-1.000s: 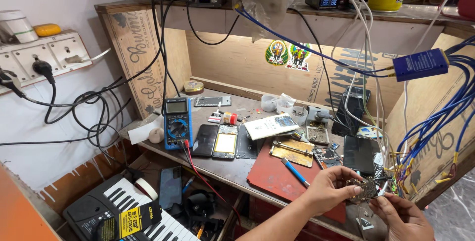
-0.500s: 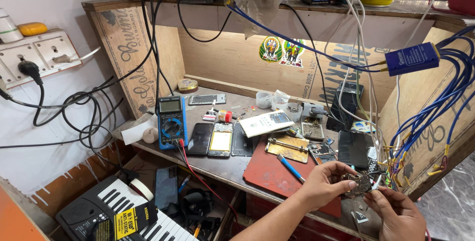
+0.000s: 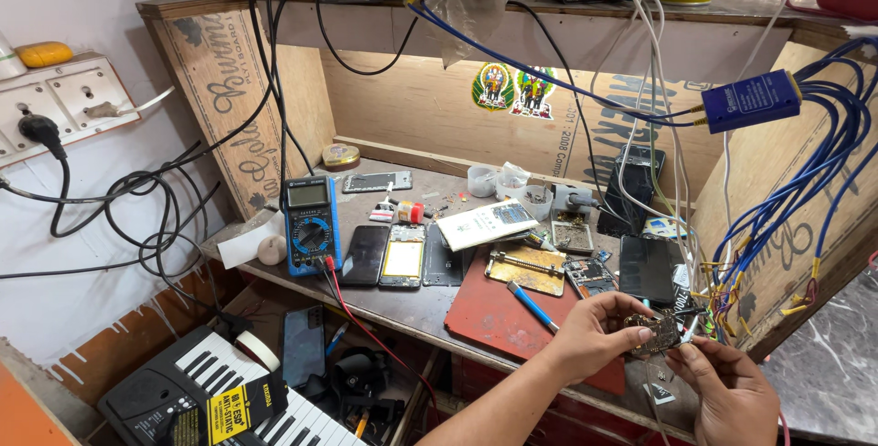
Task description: The person sits at a repair bench handling a disassembled phone motherboard, using tweezers to work on small components and repositioning the board. They reach for items on the cluttered bench and continue manipulating the board with the tweezers throughout the clip.
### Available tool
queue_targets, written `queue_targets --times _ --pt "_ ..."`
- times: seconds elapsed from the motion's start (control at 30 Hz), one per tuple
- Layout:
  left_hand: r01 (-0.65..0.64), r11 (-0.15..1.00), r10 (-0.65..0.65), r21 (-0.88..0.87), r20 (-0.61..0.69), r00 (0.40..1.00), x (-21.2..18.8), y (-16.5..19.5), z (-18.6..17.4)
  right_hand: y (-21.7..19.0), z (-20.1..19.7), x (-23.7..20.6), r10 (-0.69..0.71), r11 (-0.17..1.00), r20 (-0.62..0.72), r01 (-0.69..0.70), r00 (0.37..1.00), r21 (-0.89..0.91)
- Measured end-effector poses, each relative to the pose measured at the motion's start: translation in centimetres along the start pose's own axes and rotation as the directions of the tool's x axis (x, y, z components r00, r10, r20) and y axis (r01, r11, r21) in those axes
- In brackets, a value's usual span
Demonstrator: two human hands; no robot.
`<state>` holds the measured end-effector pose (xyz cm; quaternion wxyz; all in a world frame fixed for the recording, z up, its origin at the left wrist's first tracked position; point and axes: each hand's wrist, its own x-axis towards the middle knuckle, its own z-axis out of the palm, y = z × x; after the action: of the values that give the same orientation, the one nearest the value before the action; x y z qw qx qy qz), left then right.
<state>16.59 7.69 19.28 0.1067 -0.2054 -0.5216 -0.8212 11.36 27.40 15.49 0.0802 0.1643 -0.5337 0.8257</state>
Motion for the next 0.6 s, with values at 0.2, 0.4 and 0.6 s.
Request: queue_targets --times 0.2,0.4,0.6 --pt "0.003 1.000 -0.003 -0.017 0.003 1.000 0.04 0.07 0.10 -0.38 0.05 -0.05 0.009 1.000 0.010 -0.009 1.000 -0.023" --pt "0.013 1.000 -0.013 -0.018 0.002 1.000 0.09 0.04 0.06 -0.64 0.28 -0.08 0.014 1.000 -0.001 -0.014 1.000 -0.025" --pt "-0.005 1.000 0.005 0.003 0.003 1.000 0.09 0.04 0.10 -0.80 0.36 -0.04 0.003 1.000 0.008 -0.003 1.000 -0.016"
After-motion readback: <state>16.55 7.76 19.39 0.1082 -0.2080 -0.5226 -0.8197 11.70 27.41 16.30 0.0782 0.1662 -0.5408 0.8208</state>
